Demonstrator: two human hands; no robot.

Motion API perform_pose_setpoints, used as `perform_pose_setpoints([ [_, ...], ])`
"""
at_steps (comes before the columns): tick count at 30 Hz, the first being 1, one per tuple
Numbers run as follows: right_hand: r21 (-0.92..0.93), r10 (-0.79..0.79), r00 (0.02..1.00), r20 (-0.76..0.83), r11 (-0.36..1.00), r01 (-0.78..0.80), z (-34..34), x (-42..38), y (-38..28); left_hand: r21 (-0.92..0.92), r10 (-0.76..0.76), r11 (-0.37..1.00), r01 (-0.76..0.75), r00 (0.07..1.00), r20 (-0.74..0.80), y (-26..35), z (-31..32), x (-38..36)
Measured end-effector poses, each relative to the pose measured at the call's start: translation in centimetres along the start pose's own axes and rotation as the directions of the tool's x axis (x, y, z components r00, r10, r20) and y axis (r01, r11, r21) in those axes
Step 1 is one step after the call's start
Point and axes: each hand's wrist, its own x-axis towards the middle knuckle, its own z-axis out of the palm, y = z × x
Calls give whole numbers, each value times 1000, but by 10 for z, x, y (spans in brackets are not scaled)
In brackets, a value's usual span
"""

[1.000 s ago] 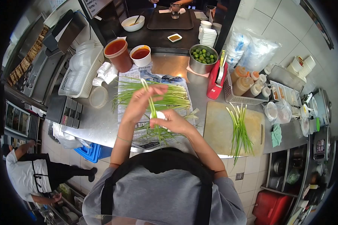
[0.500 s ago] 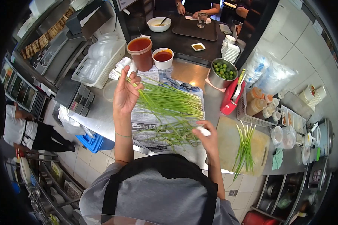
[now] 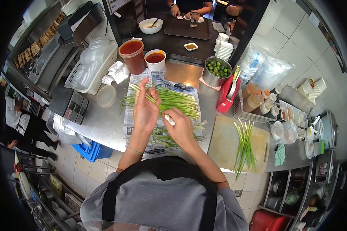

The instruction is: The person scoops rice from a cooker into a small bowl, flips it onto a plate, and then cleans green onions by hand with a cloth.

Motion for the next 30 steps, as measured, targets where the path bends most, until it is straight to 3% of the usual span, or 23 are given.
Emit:
perform_pose_setpoints([
  [3,130,30,998,-48,991,-24,4,2,1,1,31,1000,-31,999,-9,-1,1,-3],
  [4,298,143,990,-14,945,-133,5,1,5,9,39,999,-39,999,-4,-2,1,-4],
  [6,588,338,935,106,737,-333,8,-3,13,33,51,998,-51,999,9,-4,3,-8],
  [9,771,453,833,318,387,-505,-1,-6,11,77,89,993,-90,996,24,-3,7,-11],
  [12,888,532,807,258,198,-415,3,-14,18,127,190,973,-193,981,31,2,6,-9],
  [15,772,554,822,133,461,-436,-8,-16,30,132,326,936,-325,945,18,25,3,-3],
  [16,647,533,840,98,608,-461,-8,-21,36,110,348,932,-346,938,1,34,1,-1],
  [19,302,347,905,245,860,-411,4,-46,75,56,383,923,-380,923,-38,58,-12,7],
  [20,74,452,816,360,858,-508,7,-56,88,45,388,921,-387,921,-42,63,-17,9],
  [23,-244,203,912,355,962,-119,16,-78,110,38,376,926,-375,926,-23,69,-27,10],
  [27,-117,223,908,355,974,-193,-9,-50,73,56,285,957,-284,958,-10,71,-26,6],
  [30,97,129,975,183,984,-149,-14,-31,47,-8,169,986,-169,983,68,63,-19,3],
])
